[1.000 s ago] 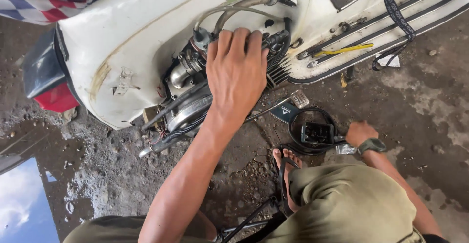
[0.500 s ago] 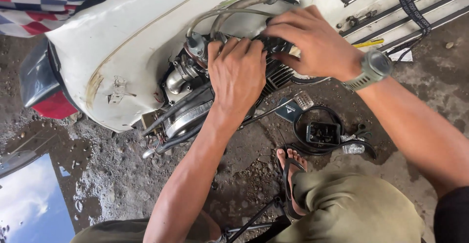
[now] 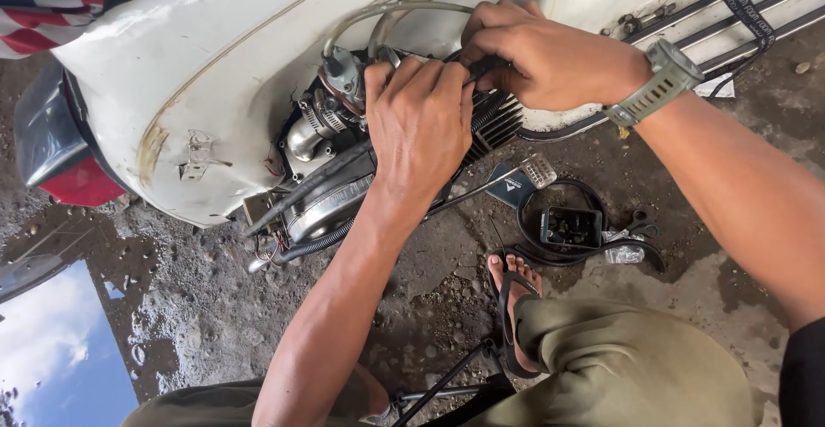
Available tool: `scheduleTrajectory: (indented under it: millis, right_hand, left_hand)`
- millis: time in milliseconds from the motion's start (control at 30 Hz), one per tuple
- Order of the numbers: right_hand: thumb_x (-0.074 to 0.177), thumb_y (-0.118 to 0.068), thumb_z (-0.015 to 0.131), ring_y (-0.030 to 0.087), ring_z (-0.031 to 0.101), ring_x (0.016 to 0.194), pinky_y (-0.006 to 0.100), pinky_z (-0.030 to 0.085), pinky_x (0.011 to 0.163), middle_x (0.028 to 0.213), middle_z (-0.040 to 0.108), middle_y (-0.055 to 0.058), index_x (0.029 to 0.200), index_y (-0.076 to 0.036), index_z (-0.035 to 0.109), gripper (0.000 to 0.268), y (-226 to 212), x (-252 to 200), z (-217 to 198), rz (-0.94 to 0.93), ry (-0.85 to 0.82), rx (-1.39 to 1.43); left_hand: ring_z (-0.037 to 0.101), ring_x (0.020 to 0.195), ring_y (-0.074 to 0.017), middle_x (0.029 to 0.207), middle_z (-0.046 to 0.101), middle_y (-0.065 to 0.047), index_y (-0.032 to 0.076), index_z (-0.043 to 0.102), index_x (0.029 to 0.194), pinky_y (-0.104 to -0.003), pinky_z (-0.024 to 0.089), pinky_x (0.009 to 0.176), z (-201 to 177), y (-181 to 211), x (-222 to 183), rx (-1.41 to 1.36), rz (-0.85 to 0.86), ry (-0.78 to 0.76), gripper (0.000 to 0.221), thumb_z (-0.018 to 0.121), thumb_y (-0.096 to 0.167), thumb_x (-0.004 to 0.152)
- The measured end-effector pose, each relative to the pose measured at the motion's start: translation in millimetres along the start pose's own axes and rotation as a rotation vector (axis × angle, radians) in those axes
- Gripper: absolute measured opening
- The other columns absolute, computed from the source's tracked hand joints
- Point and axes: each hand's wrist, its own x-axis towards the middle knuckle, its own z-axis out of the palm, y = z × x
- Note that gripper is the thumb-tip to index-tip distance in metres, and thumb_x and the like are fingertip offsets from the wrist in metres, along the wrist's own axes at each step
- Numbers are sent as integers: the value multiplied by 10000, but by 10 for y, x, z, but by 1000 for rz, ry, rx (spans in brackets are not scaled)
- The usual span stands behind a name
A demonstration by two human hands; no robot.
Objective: Repairing and assembling the engine components of a motorcycle, specifically connecting wires and fitting a drive belt.
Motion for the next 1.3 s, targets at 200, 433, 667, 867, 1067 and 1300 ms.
scheduleTrajectory:
  millis: [200,433,667,867,1067,1300]
  right_hand:
    - [882,-149,648,339,494,1240,548,331,1100,1285,492,114,1183,-43,607,322,-44,65,-142,71,-150,-29]
    - [897,-145,703,307,554,1213,460,439,982,1314,544,123,1312,-63,526,460,-71,-95,-159,68,-20,153]
    - [913,-154,739,341,599,1162,477,462,1015,1231,614,156,1208,-2,641,346,-41,-69,-118,-53,69,68]
    - [832,-132,677,369,614,1115,511,461,973,1235,609,157,1155,-20,654,342,-77,96,-149,-37,-58,14]
    - [849,-178,561,216,614,1220,409,461,973,1392,648,55,1381,-100,583,538,-238,94,-352,198,-186,180]
    - [969,-232,608,273,594,1269,452,455,1057,1388,634,84,1351,-90,607,408,-131,29,-285,149,-148,217]
  left_hand:
    - [565,736,-250,719,591,3,133,604,816,-391,359,802,-12,-17,-8,3,-9,-20,202,799,134,867]
    - [646,877,-275,886,722,-32,92,736,1018,-426,445,823,-80,-83,-3,-37,-25,-147,265,884,153,807]
    - [619,864,-271,831,677,-23,93,708,927,-424,472,807,-120,-76,0,-13,-19,-155,215,883,138,810]
    - [617,825,-276,795,672,-34,85,691,881,-429,456,771,-62,-96,-21,-2,-8,-121,154,838,105,840]
    - [627,835,-286,803,686,-39,81,690,870,-438,466,780,-59,-97,-12,-3,-20,-134,169,850,115,829]
    - [619,840,-278,813,684,-32,91,695,881,-430,458,790,-26,-118,-40,-15,-17,-120,167,852,111,829]
